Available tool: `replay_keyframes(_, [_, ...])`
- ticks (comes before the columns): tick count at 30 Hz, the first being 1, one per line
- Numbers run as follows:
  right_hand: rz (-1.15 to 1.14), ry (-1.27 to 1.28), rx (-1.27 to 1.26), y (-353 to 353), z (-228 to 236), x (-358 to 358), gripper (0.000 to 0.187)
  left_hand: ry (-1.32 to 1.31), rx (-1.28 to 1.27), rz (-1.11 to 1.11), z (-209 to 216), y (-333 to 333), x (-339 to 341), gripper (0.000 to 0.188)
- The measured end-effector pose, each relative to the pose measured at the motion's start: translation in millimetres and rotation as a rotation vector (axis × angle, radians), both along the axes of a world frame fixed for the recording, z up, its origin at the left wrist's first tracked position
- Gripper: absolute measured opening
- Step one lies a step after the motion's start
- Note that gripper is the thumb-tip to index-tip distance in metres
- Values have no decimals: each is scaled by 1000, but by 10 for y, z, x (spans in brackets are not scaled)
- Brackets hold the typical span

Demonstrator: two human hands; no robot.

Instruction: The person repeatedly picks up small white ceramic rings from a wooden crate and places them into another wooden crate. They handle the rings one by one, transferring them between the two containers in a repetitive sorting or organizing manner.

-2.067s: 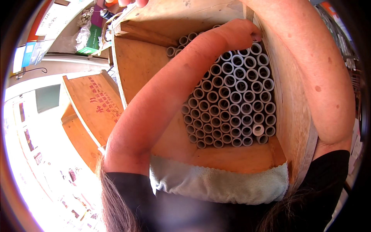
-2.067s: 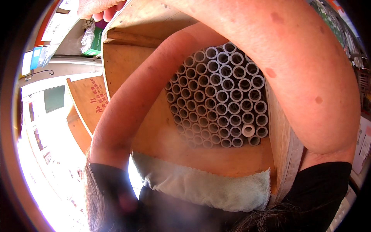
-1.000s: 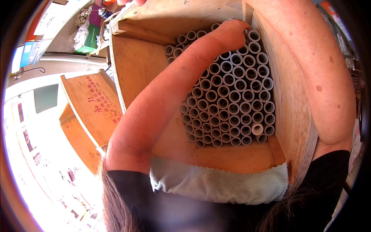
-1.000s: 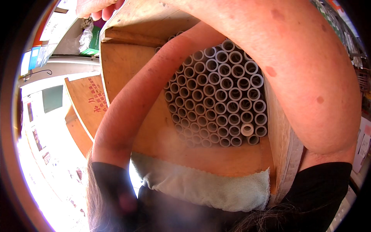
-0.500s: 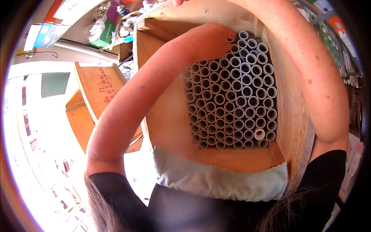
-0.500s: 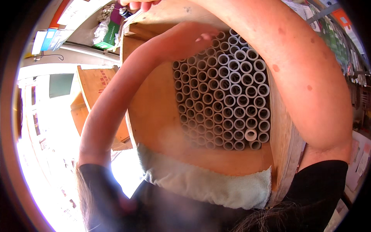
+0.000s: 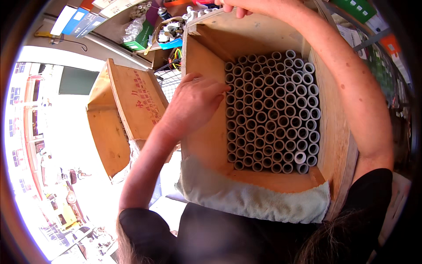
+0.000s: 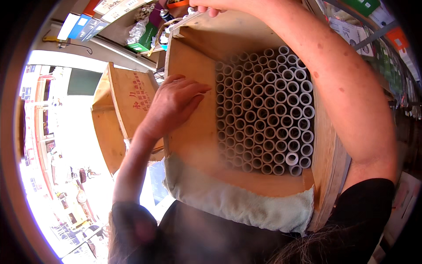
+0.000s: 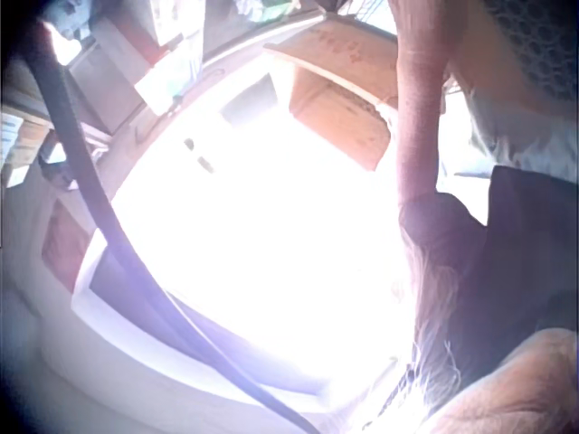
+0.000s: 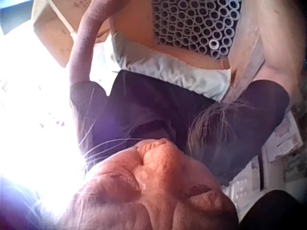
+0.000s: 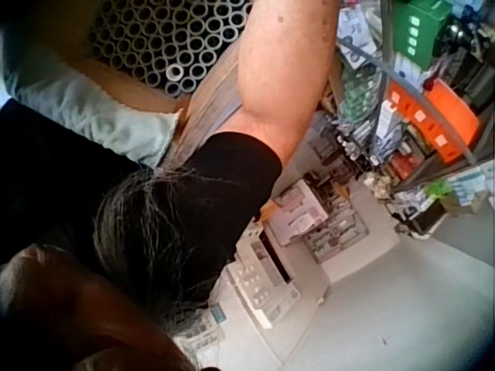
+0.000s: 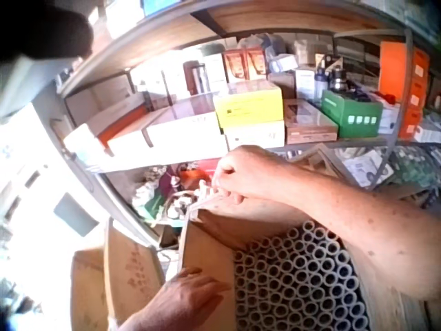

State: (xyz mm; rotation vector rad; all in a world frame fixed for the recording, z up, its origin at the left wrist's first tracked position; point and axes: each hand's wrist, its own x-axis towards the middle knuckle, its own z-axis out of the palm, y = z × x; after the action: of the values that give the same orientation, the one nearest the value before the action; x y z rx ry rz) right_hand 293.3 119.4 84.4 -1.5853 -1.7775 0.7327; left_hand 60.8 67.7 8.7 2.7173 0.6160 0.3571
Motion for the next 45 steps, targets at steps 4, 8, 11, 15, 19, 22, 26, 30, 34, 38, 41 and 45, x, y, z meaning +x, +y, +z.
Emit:
replay_keyframes(4, [-38, -6, -36, 12, -68, 139, 18, 64, 79, 11, 4, -16, 39, 17])
replay_keyframes(8, [-44, -56, -61, -14, -15, 81, 18, 2, 65, 27, -44, -17, 8, 15])
replay_keyframes(11, [-58, -84, -78, 8, -62, 74, 18, 47, 77, 47, -14, -33, 15, 14])
replay_keyframes(15, [-35, -59, -104, 71, -121, 75, 19, 124, 90, 70, -37, -21, -1, 14])
replay_keyframes(19, [-14, -45, -75, 91, -195, 129, 19, 194, 151, 82, -25, -34, 19, 16])
replay_keyframes(22, [53, -73, -105, 119, -210, 191, 20, 126, 184, 111, -171, -5, -49, 14])
replay_keyframes(26, [47, 16, -77, 112, -305, 301, 20, -24, 334, 65, -323, 37, -40, 1])
replay_keyframes(30, [47, 33, -130, 140, -351, 299, 20, 149, 298, 71, -249, 8, -45, 2])
replay_keyframes(34, [42, -7, -143, 102, -336, 217, 18, 57, 209, 77, -229, 16, -81, 3])
replay_keyframes(38, [40, -160, -58, -27, -267, 92, 23, -305, 86, 52, -287, 57, -88, 7])
replay_keyframes(41, [69, -273, 121, -144, -202, -113, 33, -436, 163, 22, -294, 53, -69, 9])
replay_keyframes(45, [231, -653, 178, -484, 159, -833, 39, -459, 100, 25, -244, 16, -137, 12])
